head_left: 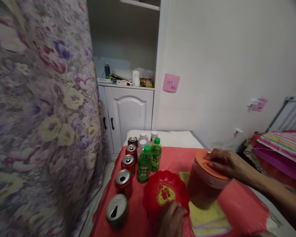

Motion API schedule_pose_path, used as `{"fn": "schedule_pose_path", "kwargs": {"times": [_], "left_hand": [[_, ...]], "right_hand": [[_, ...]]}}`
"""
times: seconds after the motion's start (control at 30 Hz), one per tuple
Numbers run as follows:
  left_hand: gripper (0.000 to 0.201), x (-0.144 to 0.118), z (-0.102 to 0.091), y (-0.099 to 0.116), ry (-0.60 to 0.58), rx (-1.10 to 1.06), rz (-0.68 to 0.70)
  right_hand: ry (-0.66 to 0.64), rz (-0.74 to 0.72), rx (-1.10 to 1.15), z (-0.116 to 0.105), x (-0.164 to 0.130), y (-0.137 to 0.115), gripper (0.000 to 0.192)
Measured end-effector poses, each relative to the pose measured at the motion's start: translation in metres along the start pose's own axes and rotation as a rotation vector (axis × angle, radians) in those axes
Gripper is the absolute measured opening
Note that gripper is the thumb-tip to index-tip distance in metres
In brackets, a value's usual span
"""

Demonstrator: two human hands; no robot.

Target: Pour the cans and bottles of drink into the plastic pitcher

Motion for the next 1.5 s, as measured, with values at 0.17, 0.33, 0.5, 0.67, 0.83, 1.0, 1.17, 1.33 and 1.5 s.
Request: {"fn": "schedule_pose_path", "kwargs": {"times": [0.17,0.33,0.5,0.67,0.83,1.0,1.17,1.33,1.5], "left_hand": [[0.039,0.001,-0.003,0.007,-0.075,0.027,-0.033],[0.038,0.004,-0.004,0.011,-0.071,0.075,-0.05],[0.041,0.003,-0.003,0.011,-0.042,0.054,0.0],[0.04,0.004,-0.008,0.016,-0.056,0.052,0.014],[0.039,0.005,-0.01,0.023,-0.082,0.001,-0.04],[0.041,0.006,-0.014,0.027,-0.081,0.005,-0.046],[0.039,0.006,-0.019,0.031,-0.045,0.052,-0.018],[0.04,0.004,-0.024,0.029,0.032,0.149,0.045],[0.037,0.001,-0.026,0.025,0.044,0.198,0.072]], "right_hand": [[0.001,0.004,0.005,0.0,-0.001,0.0,0.029],[-0.003,0.007,0.006,0.0,-0.001,0.002,0.03],[0.019,-0.001,0.011,0.002,-0.001,0.003,0.03],[0.043,-0.025,-0.036,0.007,-0.001,0.001,0.03],[0.05,-0.054,-0.069,0.011,0.0,0.001,0.026],[0.056,-0.05,-0.065,0.014,0.001,0.0,0.026],[0.118,-0.037,0.035,0.013,-0.008,-0.003,0.031],[0.161,-0.05,0.117,0.016,-0.021,-0.003,0.037],[0.161,-0.035,0.119,0.02,-0.022,-0.001,0.039]]}}
Point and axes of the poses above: each hand's wrist, its own x-axis towards the middle knuckle, its own z-axis out of the palm, y = z × x, the point moved 2 cm from there along x, towards the middle knuckle, and after that the axes turned 1 degree about -z, right-handed, at the moved point
